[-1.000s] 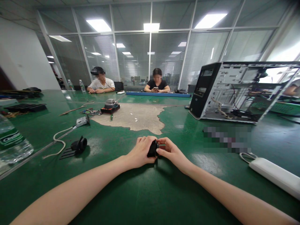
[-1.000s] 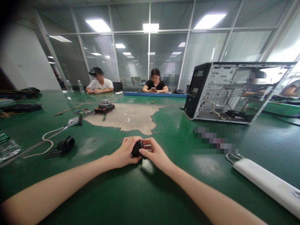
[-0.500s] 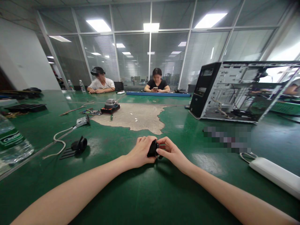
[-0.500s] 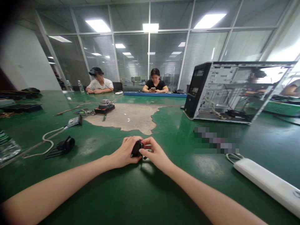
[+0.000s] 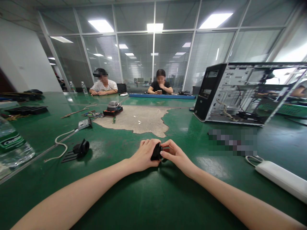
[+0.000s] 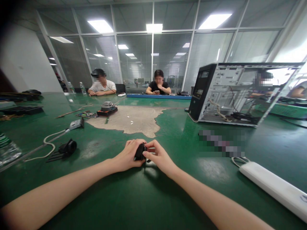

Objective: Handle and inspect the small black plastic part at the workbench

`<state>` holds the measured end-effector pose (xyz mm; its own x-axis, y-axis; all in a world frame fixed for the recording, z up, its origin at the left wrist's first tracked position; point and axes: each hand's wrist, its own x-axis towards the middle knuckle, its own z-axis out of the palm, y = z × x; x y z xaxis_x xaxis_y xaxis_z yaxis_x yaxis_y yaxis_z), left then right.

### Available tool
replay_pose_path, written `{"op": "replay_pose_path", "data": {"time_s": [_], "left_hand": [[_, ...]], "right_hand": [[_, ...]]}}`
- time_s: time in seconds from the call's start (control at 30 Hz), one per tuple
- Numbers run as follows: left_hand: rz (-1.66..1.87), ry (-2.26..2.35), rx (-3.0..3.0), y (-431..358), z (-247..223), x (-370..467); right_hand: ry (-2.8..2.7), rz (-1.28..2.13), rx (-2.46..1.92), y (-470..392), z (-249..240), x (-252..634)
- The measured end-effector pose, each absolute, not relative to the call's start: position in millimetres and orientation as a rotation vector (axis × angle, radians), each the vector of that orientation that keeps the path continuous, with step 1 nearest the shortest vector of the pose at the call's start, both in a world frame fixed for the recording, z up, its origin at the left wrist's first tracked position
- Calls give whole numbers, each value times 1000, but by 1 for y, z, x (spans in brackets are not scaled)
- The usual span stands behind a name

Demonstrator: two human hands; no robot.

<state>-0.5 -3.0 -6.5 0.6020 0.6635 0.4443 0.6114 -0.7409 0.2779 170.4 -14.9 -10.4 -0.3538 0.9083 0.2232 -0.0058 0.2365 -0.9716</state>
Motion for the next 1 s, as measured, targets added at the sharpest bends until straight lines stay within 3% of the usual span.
{"op": "replay_pose_path", "data": {"time_s": [1.0], "left_hand": [[818,1095,2718,-3,-6,0]], "right_hand": [[-1591,1291,-825,-17,-8,171]]}}
